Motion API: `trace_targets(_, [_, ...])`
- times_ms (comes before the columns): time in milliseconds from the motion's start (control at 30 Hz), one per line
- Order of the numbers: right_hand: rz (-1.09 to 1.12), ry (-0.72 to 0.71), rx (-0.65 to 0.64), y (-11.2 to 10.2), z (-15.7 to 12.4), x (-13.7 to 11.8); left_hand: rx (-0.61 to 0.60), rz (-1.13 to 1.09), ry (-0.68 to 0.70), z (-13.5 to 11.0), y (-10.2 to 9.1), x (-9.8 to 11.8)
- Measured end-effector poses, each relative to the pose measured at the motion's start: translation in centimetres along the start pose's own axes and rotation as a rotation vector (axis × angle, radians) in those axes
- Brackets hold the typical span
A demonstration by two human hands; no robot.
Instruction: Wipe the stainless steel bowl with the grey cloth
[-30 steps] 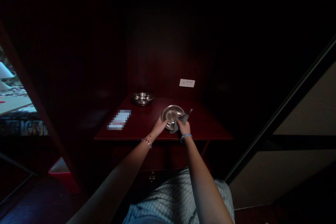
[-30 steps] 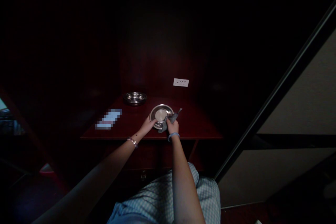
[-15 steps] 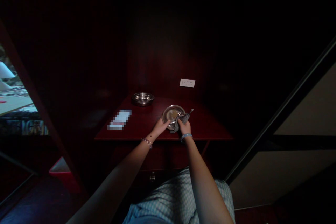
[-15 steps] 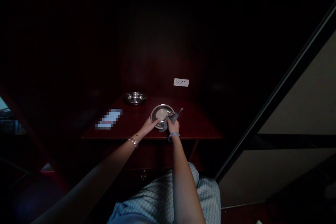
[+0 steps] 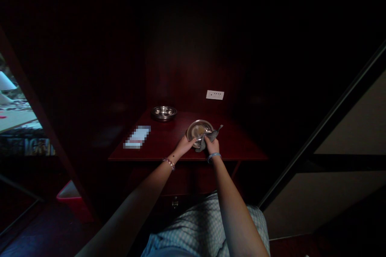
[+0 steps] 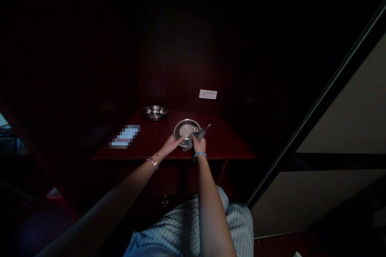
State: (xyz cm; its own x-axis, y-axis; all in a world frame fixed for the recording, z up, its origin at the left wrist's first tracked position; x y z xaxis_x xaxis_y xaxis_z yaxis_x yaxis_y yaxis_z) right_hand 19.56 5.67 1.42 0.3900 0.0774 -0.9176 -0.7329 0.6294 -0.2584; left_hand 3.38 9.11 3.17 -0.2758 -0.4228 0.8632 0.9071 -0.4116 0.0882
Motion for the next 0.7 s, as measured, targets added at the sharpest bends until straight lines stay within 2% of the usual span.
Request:
trace_targets(167, [0.013, -0.004, -0.003, -0.1, -0.1, -0.2, -0.058, 0.08, 0.035, 0.0, 0.1, 0.1])
trace_targets(300, [0.02, -0.002, -0.001, -0.1, 0.0, 0.0, -0.102, 0.163, -0.007, 0.0, 0.1, -0.6])
trace_targets(467, [0.015, -0.005, 0.002, 0.1, 0.1, 0.3, -0.097, 0.235, -0.085, 0.0, -0.1, -1.0])
trace_targets(700, [-0.015, -0.017, 0.004, 0.1, 0.2, 0.4, -0.08, 0.234, -0.108, 0.0, -0.2, -0.8])
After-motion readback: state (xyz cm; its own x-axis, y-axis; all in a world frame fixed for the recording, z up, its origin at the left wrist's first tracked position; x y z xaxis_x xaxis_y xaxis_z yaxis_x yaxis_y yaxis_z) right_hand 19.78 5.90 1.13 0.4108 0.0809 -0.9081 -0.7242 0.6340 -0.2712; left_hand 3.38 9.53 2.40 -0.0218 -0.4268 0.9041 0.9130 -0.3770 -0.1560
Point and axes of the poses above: each hand's wrist, its own z-axis towards the middle knuckle, its own y-axis out of the palm, x = y × z, the point moved 4 cm from there along z, towards the middle knuckle, and after that the axes turned 14 degrees about -z, right-handed, at the moved point
